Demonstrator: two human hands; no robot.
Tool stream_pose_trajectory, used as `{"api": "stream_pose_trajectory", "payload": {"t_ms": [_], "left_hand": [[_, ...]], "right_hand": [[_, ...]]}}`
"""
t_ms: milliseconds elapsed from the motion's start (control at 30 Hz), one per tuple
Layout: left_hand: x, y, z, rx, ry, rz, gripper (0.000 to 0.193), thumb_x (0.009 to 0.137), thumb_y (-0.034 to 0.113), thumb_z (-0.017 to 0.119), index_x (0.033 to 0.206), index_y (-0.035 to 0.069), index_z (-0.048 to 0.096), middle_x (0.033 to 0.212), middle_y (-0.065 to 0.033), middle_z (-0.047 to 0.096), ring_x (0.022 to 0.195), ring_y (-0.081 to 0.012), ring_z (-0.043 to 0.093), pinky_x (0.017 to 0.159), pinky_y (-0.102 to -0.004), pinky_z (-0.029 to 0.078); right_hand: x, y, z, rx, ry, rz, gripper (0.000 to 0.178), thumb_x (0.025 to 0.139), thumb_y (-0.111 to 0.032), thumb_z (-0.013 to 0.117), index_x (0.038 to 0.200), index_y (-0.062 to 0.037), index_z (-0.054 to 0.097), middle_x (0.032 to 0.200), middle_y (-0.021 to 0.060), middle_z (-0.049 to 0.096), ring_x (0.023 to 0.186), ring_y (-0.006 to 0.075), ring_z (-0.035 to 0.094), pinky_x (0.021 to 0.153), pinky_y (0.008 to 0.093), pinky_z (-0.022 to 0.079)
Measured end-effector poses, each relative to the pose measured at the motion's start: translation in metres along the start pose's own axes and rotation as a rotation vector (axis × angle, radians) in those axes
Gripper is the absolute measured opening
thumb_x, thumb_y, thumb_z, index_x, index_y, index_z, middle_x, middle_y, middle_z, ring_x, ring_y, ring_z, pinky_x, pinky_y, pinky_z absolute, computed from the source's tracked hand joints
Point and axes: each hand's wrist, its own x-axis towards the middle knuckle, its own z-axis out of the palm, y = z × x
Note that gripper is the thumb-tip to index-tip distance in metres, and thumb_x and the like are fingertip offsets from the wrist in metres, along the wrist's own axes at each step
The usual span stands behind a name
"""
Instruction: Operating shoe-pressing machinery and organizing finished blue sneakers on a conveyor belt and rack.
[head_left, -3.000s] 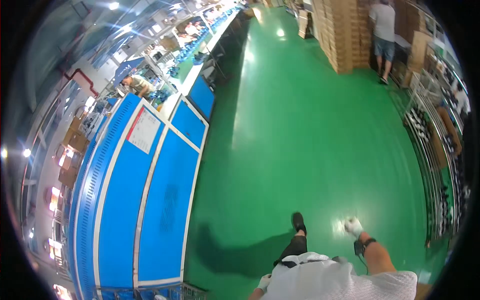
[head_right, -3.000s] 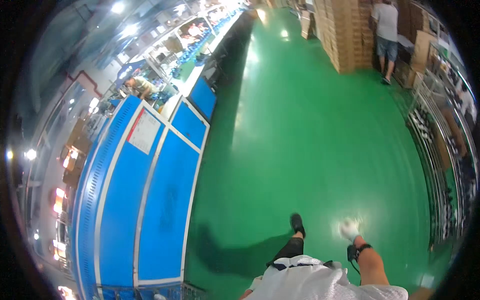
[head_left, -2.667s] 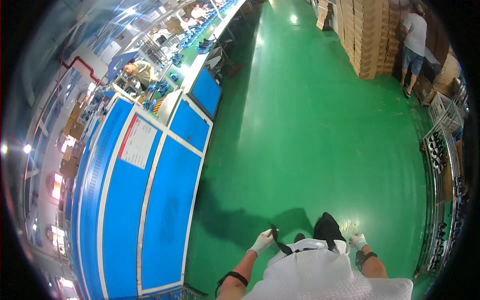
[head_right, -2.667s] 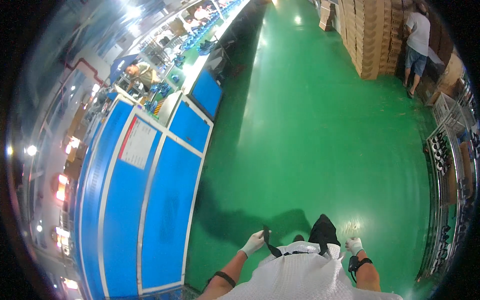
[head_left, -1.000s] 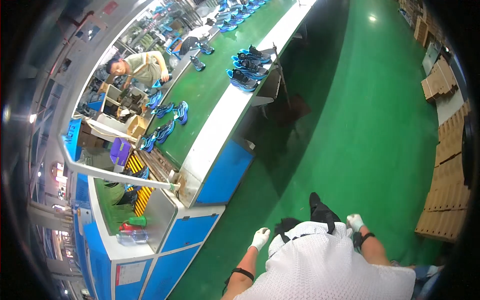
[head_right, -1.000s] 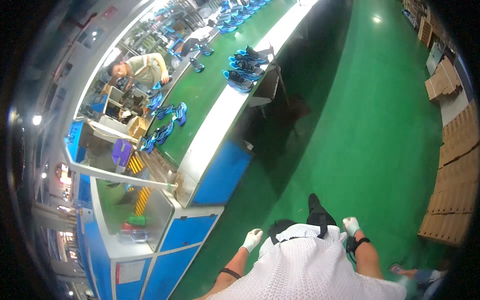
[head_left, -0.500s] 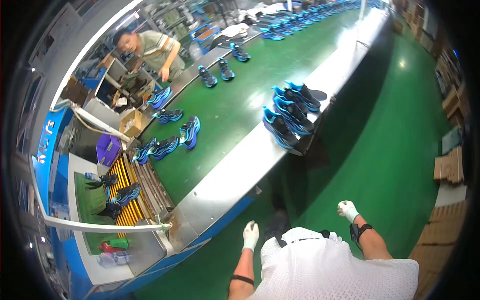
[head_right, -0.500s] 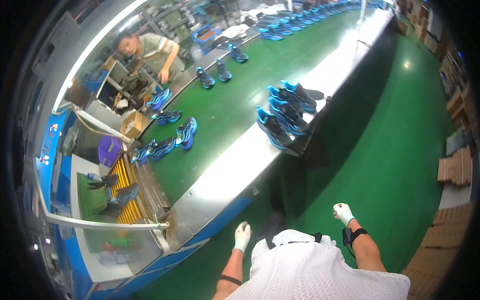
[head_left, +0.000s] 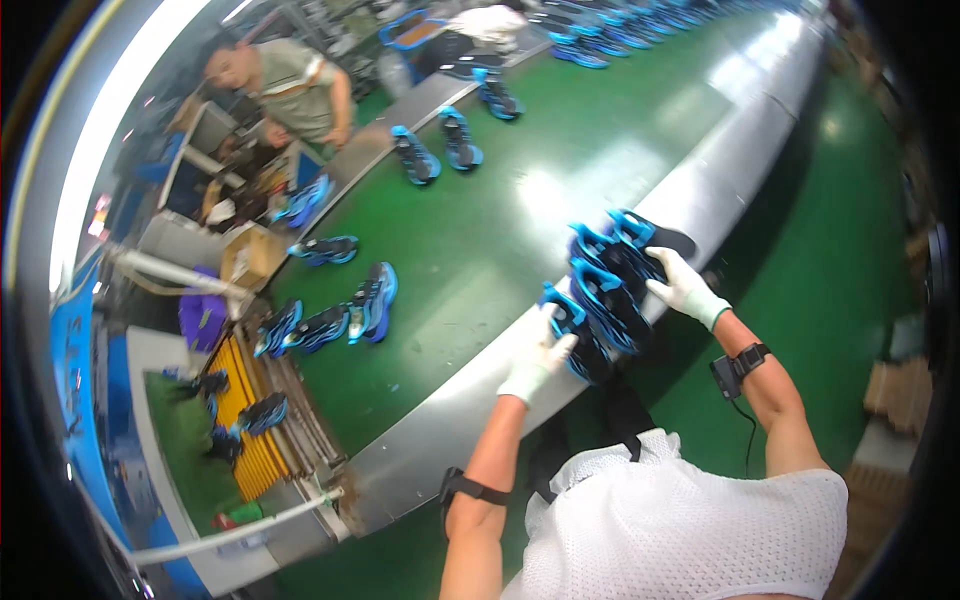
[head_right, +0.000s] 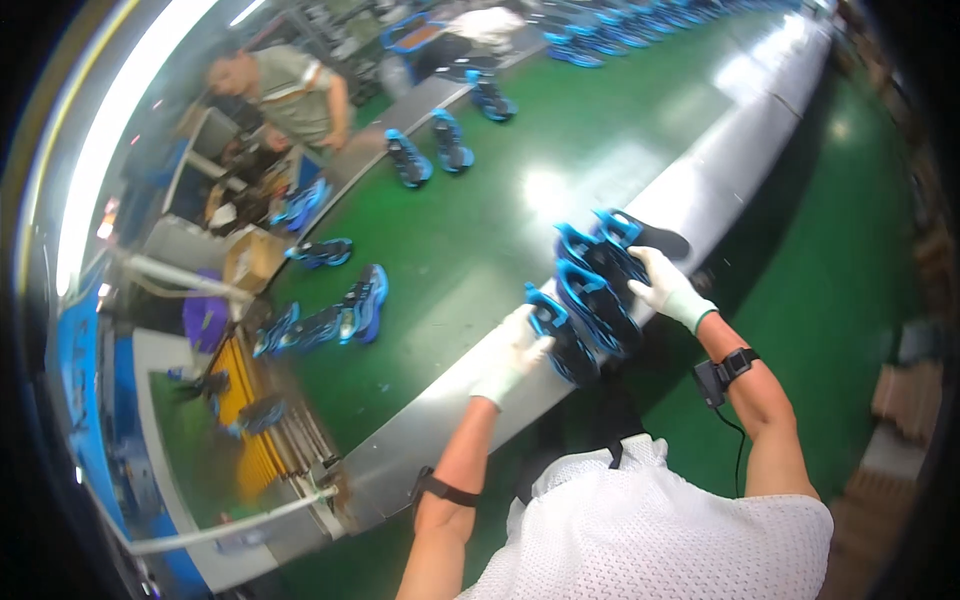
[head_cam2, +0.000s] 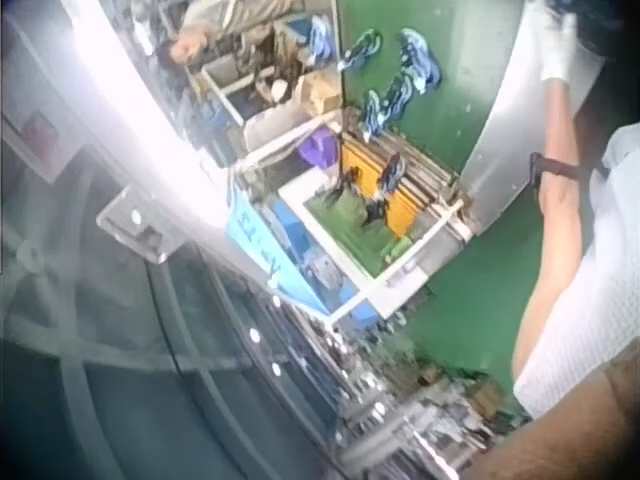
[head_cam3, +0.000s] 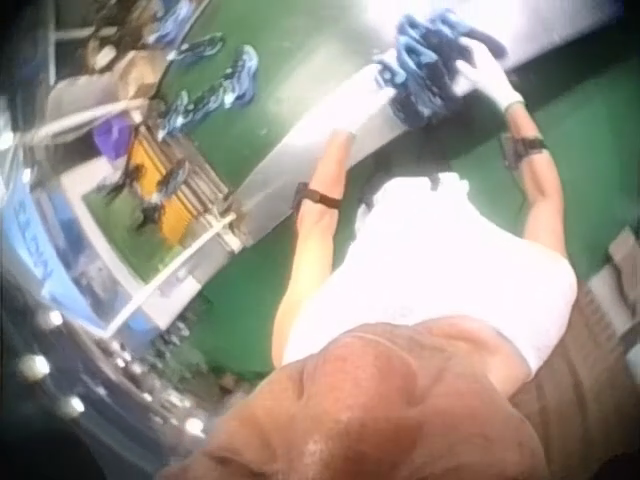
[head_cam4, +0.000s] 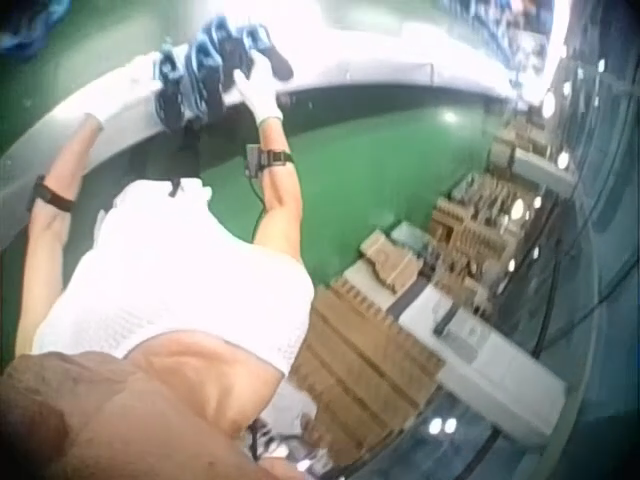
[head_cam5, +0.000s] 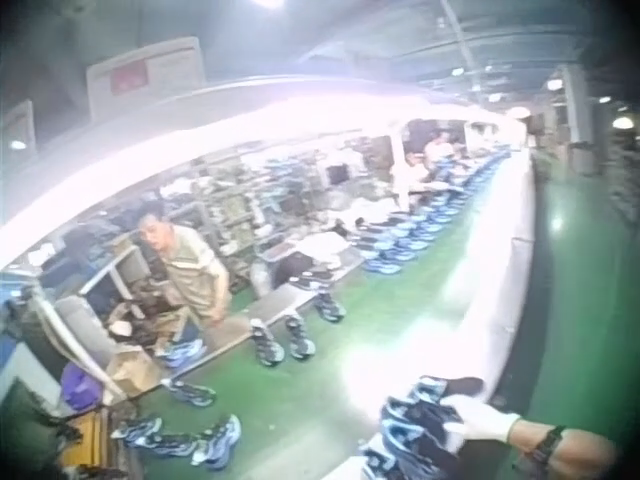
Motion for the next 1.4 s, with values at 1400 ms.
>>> {"api": "stream_pose_trajectory", "payload": {"t_ms": [1400], "left_hand": [[0.074, -0.007, 0.067, 0.233, -0.233, -0.596, 0.035, 0.085, 0.007, 0.056, 0.118, 0.015, 0.060, 0.114, -0.0177, 0.068, 0.108, -0.0368, 0.064, 0.088, -0.0461, 0.051]], "right_hand": [[0.203, 0.065, 0.054, -0.656, -1.404, -0.118, 0.064, 0.078, -0.026, 0.072, 0.139, -0.0192, 0.054, 0.102, 0.0008, 0.075, 0.079, 0.0190, 0.074, 0.101, 0.0553, 0.039]]}}
